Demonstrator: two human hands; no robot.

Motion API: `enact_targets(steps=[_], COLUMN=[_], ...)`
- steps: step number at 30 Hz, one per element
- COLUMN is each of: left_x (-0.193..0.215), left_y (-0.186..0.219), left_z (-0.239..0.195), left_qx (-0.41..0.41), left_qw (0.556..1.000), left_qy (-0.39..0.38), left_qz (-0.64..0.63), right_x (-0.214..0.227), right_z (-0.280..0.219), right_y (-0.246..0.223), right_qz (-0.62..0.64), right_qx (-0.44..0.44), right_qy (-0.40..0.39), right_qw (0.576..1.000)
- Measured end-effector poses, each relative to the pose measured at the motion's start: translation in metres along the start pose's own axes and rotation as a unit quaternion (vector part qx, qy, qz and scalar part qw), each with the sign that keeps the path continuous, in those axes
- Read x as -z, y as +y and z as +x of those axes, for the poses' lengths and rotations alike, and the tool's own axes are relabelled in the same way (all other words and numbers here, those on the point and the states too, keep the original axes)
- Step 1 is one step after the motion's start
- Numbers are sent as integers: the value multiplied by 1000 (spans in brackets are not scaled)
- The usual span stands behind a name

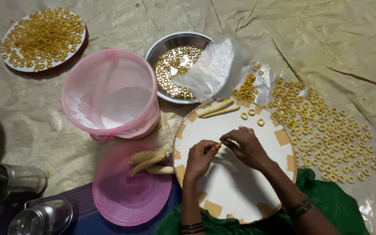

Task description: The person rolls small pieces of dough into thin ropes on a round board and then shapes them into rings by hand. The rings are placed on a plastic sheet beside the board. The person repeats this process continuously.

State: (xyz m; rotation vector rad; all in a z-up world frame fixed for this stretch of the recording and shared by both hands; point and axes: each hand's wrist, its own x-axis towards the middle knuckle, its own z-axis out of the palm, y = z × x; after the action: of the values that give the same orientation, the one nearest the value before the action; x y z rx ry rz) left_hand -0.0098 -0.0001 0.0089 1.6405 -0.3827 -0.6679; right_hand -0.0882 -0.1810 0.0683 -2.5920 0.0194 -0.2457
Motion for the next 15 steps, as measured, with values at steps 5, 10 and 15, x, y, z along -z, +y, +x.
enact_targets(steps=[5, 10, 15], left_x=[2, 3, 5], left_y=[-6, -16, -25], left_z=[3, 9, 12], left_qx=[-57, -64, -81], left_qw=[997, 986, 979], left_qy=[-20, -33, -3], left_qz=[-57, -149, -185], right_x=[2, 1, -11], right_z=[9, 11, 11], right_y=[-7, -3, 2], right_qz=[55, 141, 141], right_qx=[-74, -58, -73], right_qy=[-29, -17, -28], right_qw=[995, 988, 987])
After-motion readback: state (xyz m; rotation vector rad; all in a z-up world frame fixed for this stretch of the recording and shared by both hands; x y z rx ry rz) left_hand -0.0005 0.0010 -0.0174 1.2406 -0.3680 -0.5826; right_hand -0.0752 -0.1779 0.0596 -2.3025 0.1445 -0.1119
